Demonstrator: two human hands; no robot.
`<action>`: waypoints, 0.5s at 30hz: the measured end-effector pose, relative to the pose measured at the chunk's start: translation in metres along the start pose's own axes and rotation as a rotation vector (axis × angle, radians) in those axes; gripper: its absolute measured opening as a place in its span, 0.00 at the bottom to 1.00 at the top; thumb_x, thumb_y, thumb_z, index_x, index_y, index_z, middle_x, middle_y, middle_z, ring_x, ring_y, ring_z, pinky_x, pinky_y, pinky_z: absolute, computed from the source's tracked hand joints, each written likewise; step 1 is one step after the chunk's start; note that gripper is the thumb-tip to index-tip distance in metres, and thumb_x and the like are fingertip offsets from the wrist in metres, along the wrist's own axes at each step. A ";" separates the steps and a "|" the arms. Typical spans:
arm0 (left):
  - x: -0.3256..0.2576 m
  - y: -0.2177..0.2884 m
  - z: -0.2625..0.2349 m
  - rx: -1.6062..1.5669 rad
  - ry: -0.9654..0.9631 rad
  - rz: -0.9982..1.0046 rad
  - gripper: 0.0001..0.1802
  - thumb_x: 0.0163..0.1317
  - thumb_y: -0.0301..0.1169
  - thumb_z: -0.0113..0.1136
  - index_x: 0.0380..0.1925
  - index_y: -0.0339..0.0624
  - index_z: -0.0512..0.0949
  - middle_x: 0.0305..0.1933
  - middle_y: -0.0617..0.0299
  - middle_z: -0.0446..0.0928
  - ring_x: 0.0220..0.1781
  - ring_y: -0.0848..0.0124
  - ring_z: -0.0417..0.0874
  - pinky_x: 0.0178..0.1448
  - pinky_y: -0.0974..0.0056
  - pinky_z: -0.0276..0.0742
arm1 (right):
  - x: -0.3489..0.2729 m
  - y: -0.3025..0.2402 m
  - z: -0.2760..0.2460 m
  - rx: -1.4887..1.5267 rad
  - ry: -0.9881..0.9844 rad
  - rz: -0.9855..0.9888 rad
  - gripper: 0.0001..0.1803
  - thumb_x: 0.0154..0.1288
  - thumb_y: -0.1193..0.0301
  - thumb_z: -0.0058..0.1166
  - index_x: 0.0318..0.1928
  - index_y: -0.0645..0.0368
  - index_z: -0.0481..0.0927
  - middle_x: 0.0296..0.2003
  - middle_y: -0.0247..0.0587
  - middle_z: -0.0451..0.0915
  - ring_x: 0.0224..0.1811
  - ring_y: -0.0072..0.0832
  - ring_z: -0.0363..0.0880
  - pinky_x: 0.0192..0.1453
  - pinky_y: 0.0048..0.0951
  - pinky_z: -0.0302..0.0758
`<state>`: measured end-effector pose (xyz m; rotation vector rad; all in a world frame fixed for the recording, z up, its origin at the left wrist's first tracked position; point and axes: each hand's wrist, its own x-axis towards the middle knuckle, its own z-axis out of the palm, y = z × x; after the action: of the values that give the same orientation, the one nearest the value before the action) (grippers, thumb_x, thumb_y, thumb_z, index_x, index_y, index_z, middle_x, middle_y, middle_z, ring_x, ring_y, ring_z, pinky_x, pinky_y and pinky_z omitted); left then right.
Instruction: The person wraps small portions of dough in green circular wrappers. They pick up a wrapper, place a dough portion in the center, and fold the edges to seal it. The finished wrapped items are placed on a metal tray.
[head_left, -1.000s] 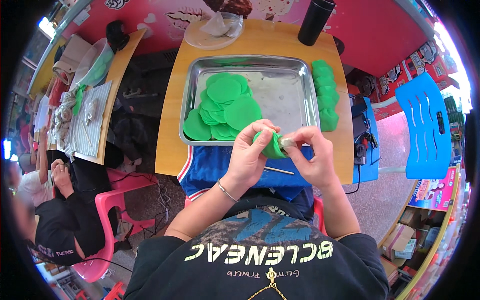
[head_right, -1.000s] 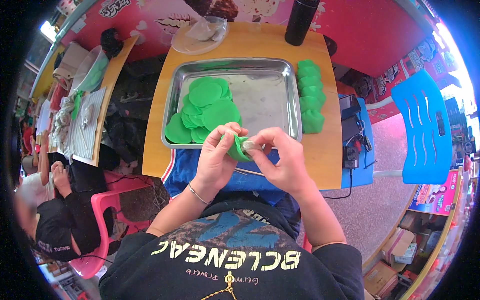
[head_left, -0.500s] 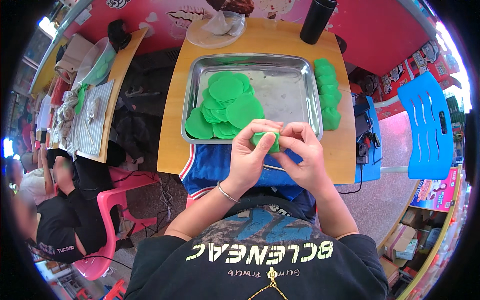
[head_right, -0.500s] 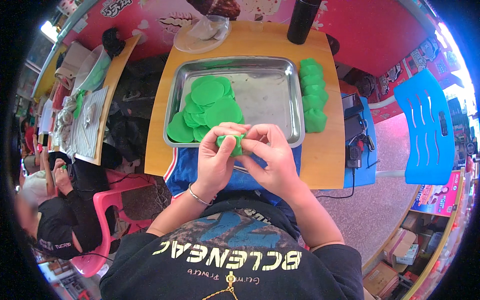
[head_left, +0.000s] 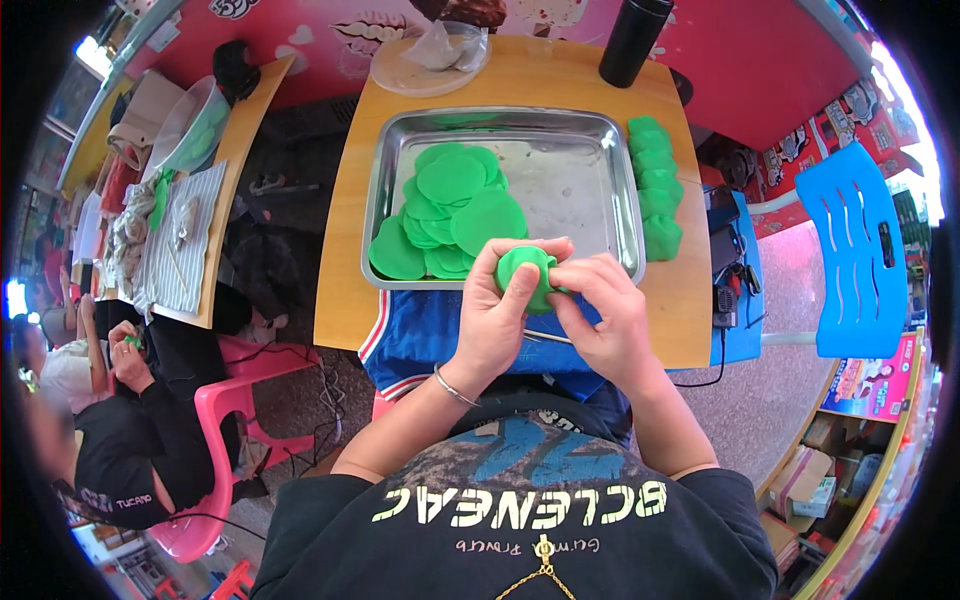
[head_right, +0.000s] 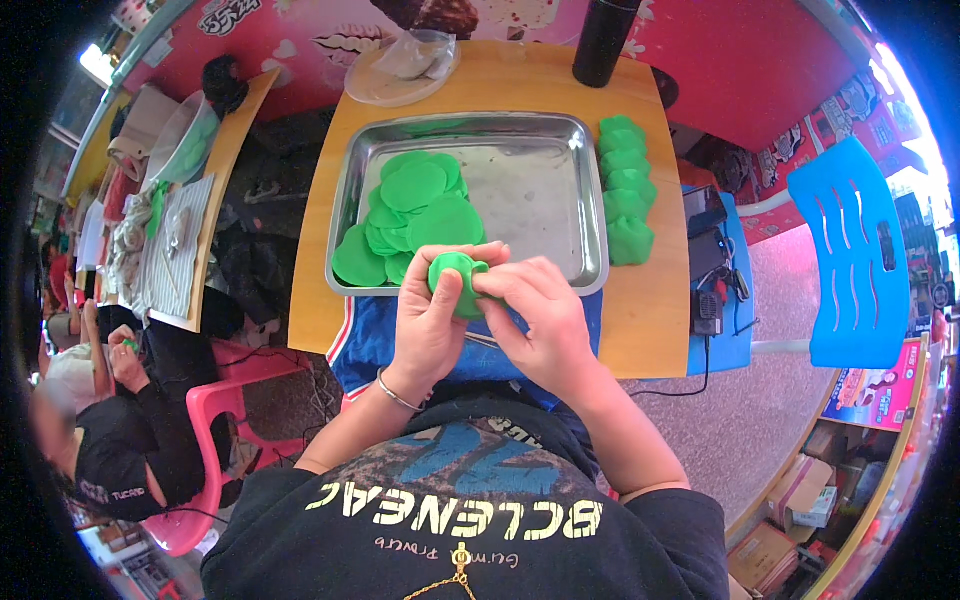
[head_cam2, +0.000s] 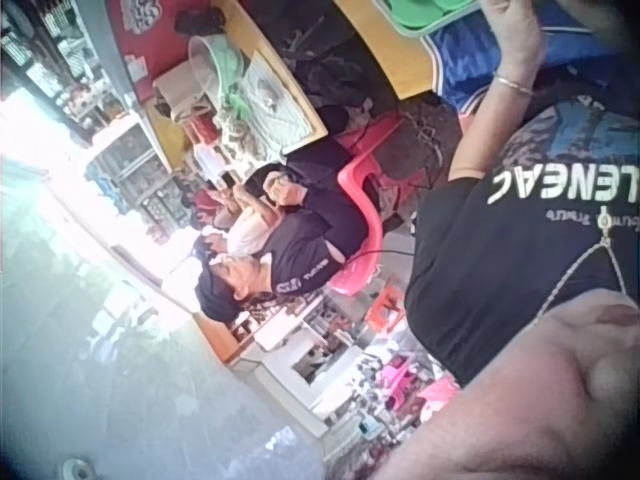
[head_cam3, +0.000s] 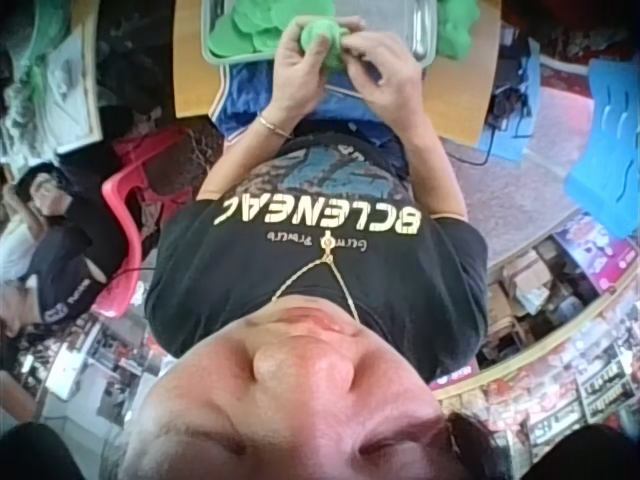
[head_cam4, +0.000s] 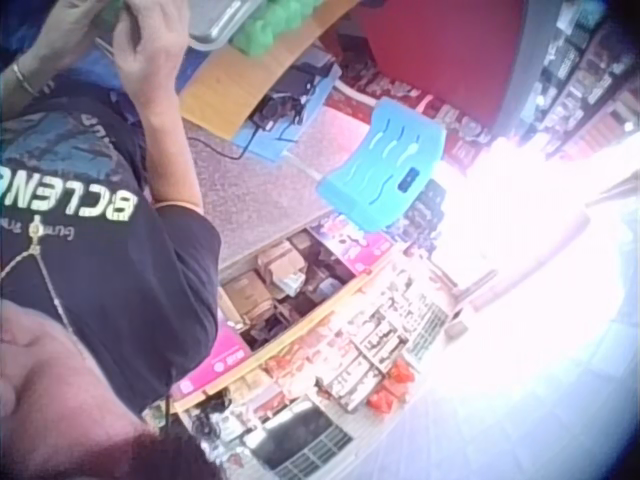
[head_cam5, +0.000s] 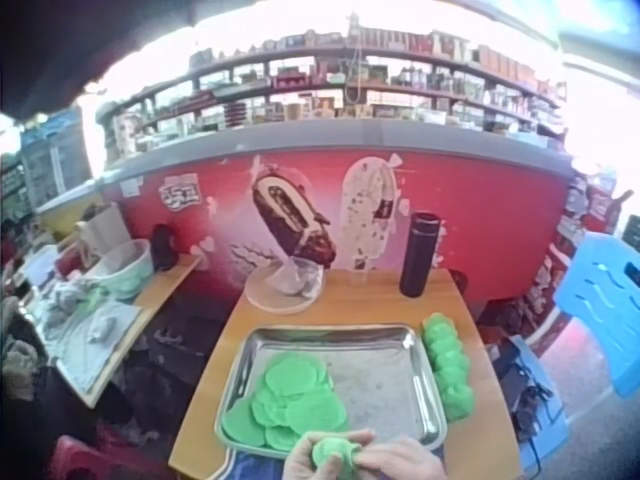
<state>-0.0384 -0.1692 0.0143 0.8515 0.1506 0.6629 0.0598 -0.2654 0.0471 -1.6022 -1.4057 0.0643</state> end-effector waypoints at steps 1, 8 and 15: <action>0.000 0.001 0.001 0.002 0.014 -0.027 0.17 0.63 0.36 0.52 0.46 0.37 0.65 0.51 0.49 0.72 0.53 0.66 0.74 0.55 0.62 0.72 | 0.000 -0.002 0.001 -0.019 0.001 0.006 0.18 0.45 0.80 0.60 0.41 0.59 0.77 0.37 0.38 0.76 0.34 0.35 0.74 0.41 0.31 0.70; 0.005 0.011 -0.002 0.156 -0.039 0.031 0.22 0.60 0.35 0.58 0.50 0.39 0.64 0.40 0.62 0.73 0.37 0.77 0.75 0.35 0.74 0.75 | 0.007 -0.013 0.001 0.026 0.061 0.033 0.23 0.44 0.79 0.61 0.45 0.57 0.77 0.33 0.36 0.76 0.33 0.34 0.73 0.41 0.30 0.66; 0.002 0.013 0.000 0.155 0.049 0.039 0.29 0.56 0.37 0.62 0.54 0.40 0.63 0.37 0.64 0.74 0.35 0.79 0.75 0.30 0.76 0.72 | 0.007 -0.016 -0.018 0.032 -0.093 0.153 0.15 0.42 0.76 0.65 0.33 0.56 0.77 0.29 0.33 0.76 0.27 0.28 0.73 0.31 0.26 0.65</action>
<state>-0.0429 -0.1614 0.0240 0.9900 0.2322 0.7153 0.0610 -0.2724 0.0710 -1.6969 -1.3426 0.2527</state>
